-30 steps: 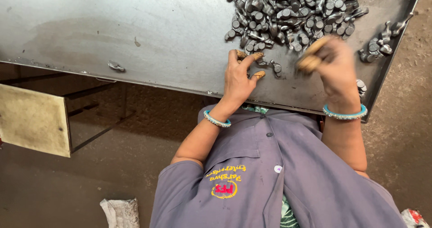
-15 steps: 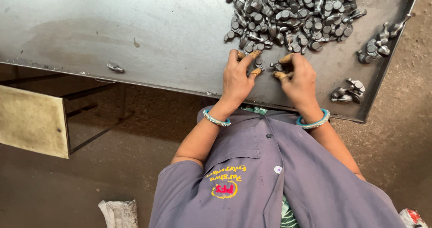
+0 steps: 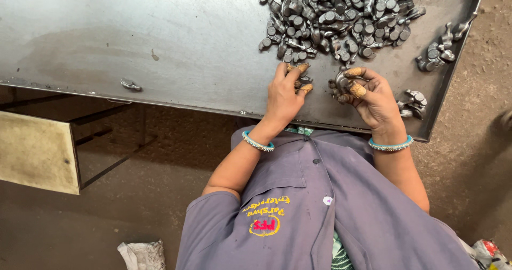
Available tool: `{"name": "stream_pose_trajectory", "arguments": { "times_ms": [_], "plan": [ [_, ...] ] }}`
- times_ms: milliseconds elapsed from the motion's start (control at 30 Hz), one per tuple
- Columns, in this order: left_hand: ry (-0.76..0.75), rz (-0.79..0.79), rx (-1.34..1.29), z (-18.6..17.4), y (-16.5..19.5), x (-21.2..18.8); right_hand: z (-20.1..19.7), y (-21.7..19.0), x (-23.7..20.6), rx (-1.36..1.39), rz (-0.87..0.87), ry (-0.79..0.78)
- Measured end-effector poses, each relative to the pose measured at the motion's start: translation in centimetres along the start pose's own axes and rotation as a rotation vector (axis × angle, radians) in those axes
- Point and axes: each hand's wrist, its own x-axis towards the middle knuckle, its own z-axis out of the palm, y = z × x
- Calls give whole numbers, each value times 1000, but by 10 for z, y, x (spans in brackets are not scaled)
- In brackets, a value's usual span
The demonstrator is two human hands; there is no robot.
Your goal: The person stands at a metal table and sorts through a pile of small dark metal castings, picking up individual parts by hand, turning them over in the fingers, and placing them aside on the table. The person continues handling the parts one at a time throughout the episode.
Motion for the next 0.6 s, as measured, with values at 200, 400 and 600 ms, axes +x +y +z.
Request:
{"name": "stream_pose_trajectory", "arguments": {
  "times_ms": [200, 400, 600],
  "plan": [
    [-39, -70, -79, 13, 0, -4, 12, -26, 10, -705, 98, -200],
    [-106, -116, -379, 10, 6, -4, 42, -78, 28, -142, -413, 41],
    [12, -143, -211, -3, 4, 2, 82, -41, 23, -1330, -415, 156]
  ]
}}
